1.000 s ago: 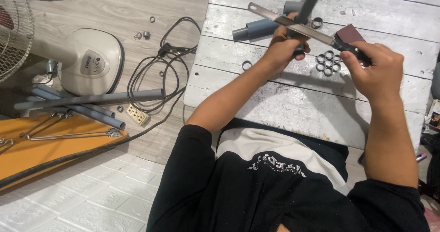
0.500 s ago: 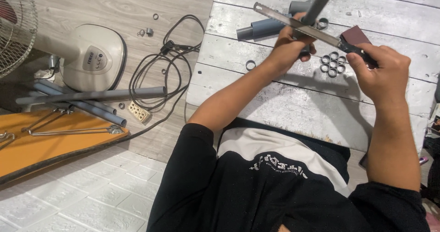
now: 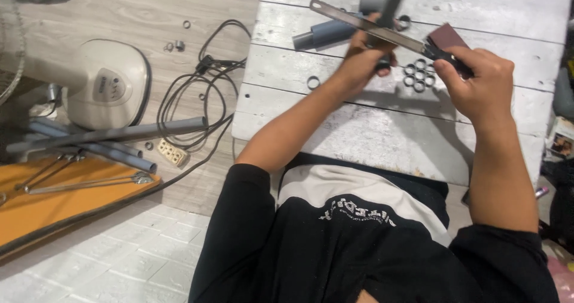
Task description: The person is assembling PVC pipe fittings, sanding the joints for a better fit, and cutting a section of pipe with a hand saw.
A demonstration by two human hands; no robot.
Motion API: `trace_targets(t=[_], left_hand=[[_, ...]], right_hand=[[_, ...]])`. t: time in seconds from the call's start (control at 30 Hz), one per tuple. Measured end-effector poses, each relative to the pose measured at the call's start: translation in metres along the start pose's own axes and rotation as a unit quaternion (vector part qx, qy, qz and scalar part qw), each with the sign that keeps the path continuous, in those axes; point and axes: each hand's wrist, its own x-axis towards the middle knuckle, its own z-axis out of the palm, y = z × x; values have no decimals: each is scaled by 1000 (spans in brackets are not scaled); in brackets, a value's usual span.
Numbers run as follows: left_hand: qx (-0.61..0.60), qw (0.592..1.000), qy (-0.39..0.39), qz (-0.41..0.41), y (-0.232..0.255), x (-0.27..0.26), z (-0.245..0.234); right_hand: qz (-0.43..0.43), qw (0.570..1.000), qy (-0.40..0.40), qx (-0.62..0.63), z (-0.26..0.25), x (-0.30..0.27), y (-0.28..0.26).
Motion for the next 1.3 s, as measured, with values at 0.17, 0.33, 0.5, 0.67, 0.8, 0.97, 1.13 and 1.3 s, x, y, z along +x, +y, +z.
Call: trace_targets(t=[0.17, 0.33, 0.5, 0.67, 0.8, 0.97, 1.13, 1.3], left_hand=[[-3, 998, 40, 44, -8, 5, -2], [117, 991, -45, 53, 2, -12, 12], [90, 992, -63, 60, 0, -8, 8], [-24, 993, -53, 106, -3, 5, -6], [-15, 999, 40, -9, 3, 0, 0], [-21, 998, 54, -13, 12, -6, 7], [-26, 998, 54, 5, 8, -5, 6], [-28, 998, 51, 7, 8, -4, 5]], right_hand=[[-17, 1000, -2, -19, 1, 1, 2], [-16, 1000, -10, 2, 7, 0, -4], [-17, 1000, 0, 13, 2, 1, -2], [-19, 1000, 21, -7, -6, 1, 0], [-16, 999, 13, -28, -1, 1, -2], [-3, 1000, 9, -27, -1, 3, -5], [4, 1000, 16, -26, 3, 0, 0], [12, 1000, 16, -16, 4, 0, -2]])
